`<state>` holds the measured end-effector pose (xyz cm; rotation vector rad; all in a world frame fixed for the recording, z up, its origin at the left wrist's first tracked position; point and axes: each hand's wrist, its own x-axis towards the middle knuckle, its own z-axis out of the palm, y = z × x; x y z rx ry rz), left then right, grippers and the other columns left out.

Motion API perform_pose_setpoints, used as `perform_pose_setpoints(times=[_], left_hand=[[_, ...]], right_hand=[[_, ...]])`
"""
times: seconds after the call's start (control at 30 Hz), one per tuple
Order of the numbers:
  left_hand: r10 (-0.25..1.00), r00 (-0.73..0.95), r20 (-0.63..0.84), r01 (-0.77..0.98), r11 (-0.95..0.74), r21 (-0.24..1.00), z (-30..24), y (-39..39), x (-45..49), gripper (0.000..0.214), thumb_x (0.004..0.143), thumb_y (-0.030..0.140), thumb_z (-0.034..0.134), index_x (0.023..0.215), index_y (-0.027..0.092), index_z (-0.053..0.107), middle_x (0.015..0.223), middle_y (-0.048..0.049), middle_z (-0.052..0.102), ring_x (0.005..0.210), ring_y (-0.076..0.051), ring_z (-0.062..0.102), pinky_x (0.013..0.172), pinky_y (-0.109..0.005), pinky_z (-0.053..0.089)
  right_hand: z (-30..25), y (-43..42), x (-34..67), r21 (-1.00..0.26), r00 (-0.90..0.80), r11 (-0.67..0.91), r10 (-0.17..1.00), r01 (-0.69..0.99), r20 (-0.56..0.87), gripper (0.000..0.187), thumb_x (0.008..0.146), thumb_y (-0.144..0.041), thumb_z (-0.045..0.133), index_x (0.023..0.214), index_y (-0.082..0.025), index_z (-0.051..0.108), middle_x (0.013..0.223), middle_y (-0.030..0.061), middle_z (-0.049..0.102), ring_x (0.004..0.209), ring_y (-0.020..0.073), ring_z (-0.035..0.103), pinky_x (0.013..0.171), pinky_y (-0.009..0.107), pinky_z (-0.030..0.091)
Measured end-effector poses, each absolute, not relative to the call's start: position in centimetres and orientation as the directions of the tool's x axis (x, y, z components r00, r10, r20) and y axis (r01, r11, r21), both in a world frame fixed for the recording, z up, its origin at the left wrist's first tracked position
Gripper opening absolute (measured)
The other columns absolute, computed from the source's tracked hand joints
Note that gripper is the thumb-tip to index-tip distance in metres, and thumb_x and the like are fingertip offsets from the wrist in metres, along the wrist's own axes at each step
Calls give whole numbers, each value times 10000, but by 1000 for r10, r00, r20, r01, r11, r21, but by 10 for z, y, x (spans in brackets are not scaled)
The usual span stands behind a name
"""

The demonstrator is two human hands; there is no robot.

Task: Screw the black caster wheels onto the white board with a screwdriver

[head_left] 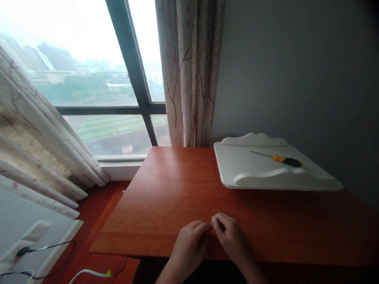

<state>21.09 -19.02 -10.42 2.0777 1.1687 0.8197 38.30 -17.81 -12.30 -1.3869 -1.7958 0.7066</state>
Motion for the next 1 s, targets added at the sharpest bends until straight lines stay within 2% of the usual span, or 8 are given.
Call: perform_pose_setpoints(times=[0.33,0.47,0.57,0.63,0.7,0.8,0.9,1.0], left_hand=[[890,411,198,467,-392,793,-104,-192,212,324,810,20,492,988,211,683,905,-46,700,831,-185,628,746,-272,442],[931,359,72,267,-176,947,-99,-183,209,259,849,113,554,1040,202,705,925,-56,724,845,-192,648,752,-279,467],[953,300,-38,70,17,997,-90,-162,207,290,917,317,594,1171,190,653,1054,-98,728,911,-212,660,748,-292,496],[961,277,-18,51,4,999,-81,-141,210,345,909,369,628,1205,192,635,1124,-109,712,970,-218,651,815,-311,503],[963,265,46,48,-61,997,-73,-116,219,366,909,395,634,1219,200,631,1196,-117,689,1049,-232,634,884,-338,501],[966,238,98,-23,-95,995,-68,-76,245,409,915,427,614,1249,192,622,1294,-137,646,1189,-263,591,1031,-401,456],[967,228,113,-55,-103,993,-73,-43,276,442,888,439,655,1252,189,635,1365,-143,608,1317,-285,506,1146,-421,357],[966,231,112,-106,-90,990,-83,-23,302,482,884,457,656,1278,182,624,1348,-153,620,1307,-298,522,1144,-437,371]], right_hand=[[-121,-178,382,-860,-95,216,976,463,194,411,1007,-402,439,652,-206,503,660,0,550,635,140,525,622,269,361],[-118,-178,394,-989,-23,61,998,133,59,485,1000,-543,427,697,-197,582,660,10,575,636,154,541,606,271,408],[-109,-176,430,-994,196,66,980,-88,48,480,988,-572,423,802,-191,647,692,26,606,615,158,545,570,281,425],[-96,-171,469,-975,488,223,853,-23,184,420,938,-563,516,785,-194,645,717,36,615,591,147,519,547,283,406],[-82,-161,520,-936,680,307,652,170,337,406,908,-564,520,775,-199,641,742,77,630,606,173,539,538,311,397],[-66,-139,607,-867,764,121,425,483,485,416,874,-546,566,950,-161,705,944,208,697,723,239,623,636,404,457],[-70,-116,691,-712,686,-145,452,687,570,690,898,-625,487,1279,-80,668,1198,289,671,1040,347,657,776,460,472],[-90,-100,751,-496,602,-351,560,794,569,929,913,-741,292,1342,18,615,1231,337,644,1109,372,642,783,471,471]])
